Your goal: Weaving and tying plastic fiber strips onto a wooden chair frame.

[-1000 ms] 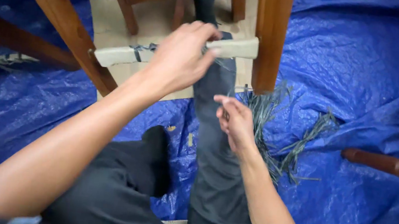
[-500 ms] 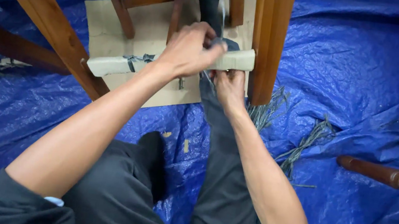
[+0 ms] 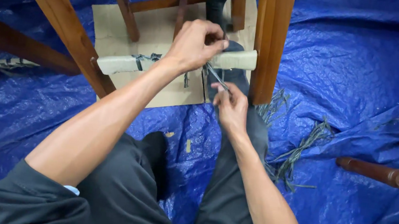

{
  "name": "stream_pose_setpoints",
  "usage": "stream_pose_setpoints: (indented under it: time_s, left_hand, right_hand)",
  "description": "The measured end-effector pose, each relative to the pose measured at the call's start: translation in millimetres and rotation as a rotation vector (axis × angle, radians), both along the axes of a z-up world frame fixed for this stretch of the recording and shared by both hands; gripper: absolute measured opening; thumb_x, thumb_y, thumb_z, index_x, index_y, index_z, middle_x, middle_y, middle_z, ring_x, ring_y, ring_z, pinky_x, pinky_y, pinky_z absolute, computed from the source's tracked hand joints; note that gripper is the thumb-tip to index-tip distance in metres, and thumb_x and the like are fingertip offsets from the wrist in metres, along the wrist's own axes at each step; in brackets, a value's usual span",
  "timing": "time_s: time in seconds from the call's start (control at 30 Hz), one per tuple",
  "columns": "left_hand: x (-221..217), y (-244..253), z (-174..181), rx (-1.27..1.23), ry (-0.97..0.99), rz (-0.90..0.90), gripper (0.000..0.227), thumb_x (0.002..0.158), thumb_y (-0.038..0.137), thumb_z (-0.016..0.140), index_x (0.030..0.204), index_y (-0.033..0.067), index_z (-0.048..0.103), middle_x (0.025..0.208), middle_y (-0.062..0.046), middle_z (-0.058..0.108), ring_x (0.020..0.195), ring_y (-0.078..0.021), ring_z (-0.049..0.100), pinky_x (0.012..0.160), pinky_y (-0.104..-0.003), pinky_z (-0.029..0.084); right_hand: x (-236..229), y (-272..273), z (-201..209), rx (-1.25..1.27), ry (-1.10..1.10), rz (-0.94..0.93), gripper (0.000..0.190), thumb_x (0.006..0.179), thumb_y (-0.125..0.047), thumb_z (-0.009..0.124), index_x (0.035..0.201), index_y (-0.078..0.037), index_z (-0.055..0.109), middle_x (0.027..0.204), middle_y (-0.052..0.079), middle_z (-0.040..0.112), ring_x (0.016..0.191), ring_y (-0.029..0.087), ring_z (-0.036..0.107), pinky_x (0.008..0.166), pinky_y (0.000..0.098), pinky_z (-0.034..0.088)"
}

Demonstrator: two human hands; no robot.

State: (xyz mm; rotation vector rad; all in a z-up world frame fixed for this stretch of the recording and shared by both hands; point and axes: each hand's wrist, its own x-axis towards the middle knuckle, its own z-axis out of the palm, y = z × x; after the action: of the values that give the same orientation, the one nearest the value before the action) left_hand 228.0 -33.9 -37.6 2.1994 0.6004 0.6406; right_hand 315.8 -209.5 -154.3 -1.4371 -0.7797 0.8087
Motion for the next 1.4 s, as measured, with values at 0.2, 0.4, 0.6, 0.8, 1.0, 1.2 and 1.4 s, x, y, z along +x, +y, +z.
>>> stream_pose_setpoints:
  time_s: [0.2, 0.4, 0.6, 0.8, 1.0, 1.2, 1.4]
  left_hand:
    - [-12, -9, 19, -0.04, -0.132, -0.034, 0.017, 0.091, 0.015, 0.073, 0.094, -0.0015, 0.075, 0.09, -0.012, 0.078, 0.075, -0.0194, 0.075, 0.072, -0.033, 0.058]
    - [-22, -30, 37, 0.146, -0.092, -0.14, 0.015, 0.088, 0.014, 0.077, 0.097, 0.0019, 0.076, 0.095, -0.013, 0.075, 0.083, -0.0275, 0.074, 0.074, -0.037, 0.057]
    - [-23, -31, 34, 0.389, -0.007, -0.205, 0.01, 0.082, 0.01, 0.078, 0.087, 0.0029, 0.072, 0.087, -0.013, 0.069, 0.085, -0.0352, 0.069, 0.071, -0.046, 0.052]
    - [-24, -32, 31, 0.649, 0.013, -0.257, 0.011, 0.087, 0.009, 0.069, 0.095, 0.0025, 0.073, 0.093, -0.013, 0.067, 0.087, -0.034, 0.066, 0.075, -0.046, 0.053]
    - [-14, -31, 10, 0.564, 0.043, -0.16, 0.011, 0.092, 0.01, 0.065, 0.099, 0.0023, 0.064, 0.098, -0.016, 0.068, 0.096, -0.0368, 0.069, 0.078, -0.048, 0.055]
    - [-4, -31, 10, 0.263, -0.014, -0.108, 0.021, 0.105, 0.014, 0.057, 0.112, -0.0012, 0.043, 0.084, -0.031, 0.068, 0.084, -0.0512, 0.065, 0.067, -0.058, 0.048]
    - [10, -18, -14, 0.055, 0.055, -0.043, 0.019, 0.108, 0.015, 0.051, 0.107, -0.0016, 0.043, 0.082, -0.036, 0.064, 0.09, -0.056, 0.061, 0.072, -0.061, 0.046]
  right_hand:
    - [-10, -37, 56, -0.128, -0.116, -0.033, 0.021, 0.103, -0.016, 0.056, 0.106, -0.006, 0.075, 0.067, -0.003, 0.06, 0.058, 0.003, 0.049, 0.051, 0.023, 0.039]
    - [15, -27, 147, -0.03, -0.615, -0.034, 0.019, 0.106, -0.015, 0.057, 0.1, -0.005, 0.071, 0.069, 0.004, 0.066, 0.064, 0.012, 0.065, 0.059, 0.0305, 0.049]
    - [41, 23, 188, -0.035, -0.811, 0.046, 0.019, 0.103, -0.017, 0.063, 0.093, -0.001, 0.068, 0.071, 0.011, 0.069, 0.064, 0.026, 0.072, 0.059, 0.0366, 0.052]
    - [50, 59, 177, 0.078, -0.693, 0.071, 0.018, 0.102, -0.012, 0.061, 0.094, 0.001, 0.069, 0.075, 0.011, 0.073, 0.069, 0.018, 0.077, 0.064, 0.0323, 0.059]
    - [43, 61, 167, 0.068, -0.539, 0.012, 0.017, 0.102, -0.014, 0.061, 0.099, 0.0, 0.068, 0.077, 0.005, 0.074, 0.06, 0.01, 0.068, 0.055, 0.0267, 0.054]
    - [11, 15, 58, 0.245, -0.121, -0.281, 0.023, 0.117, -0.025, 0.052, 0.111, -0.004, 0.062, 0.095, 0.003, 0.068, 0.081, 0.008, 0.061, 0.066, 0.0242, 0.048]
    - [12, 44, 17, 0.256, 0.189, -0.11, 0.036, 0.099, -0.002, 0.051, 0.134, -0.005, 0.052, 0.131, 0.004, 0.062, 0.117, 0.011, 0.062, 0.094, 0.0259, 0.05]
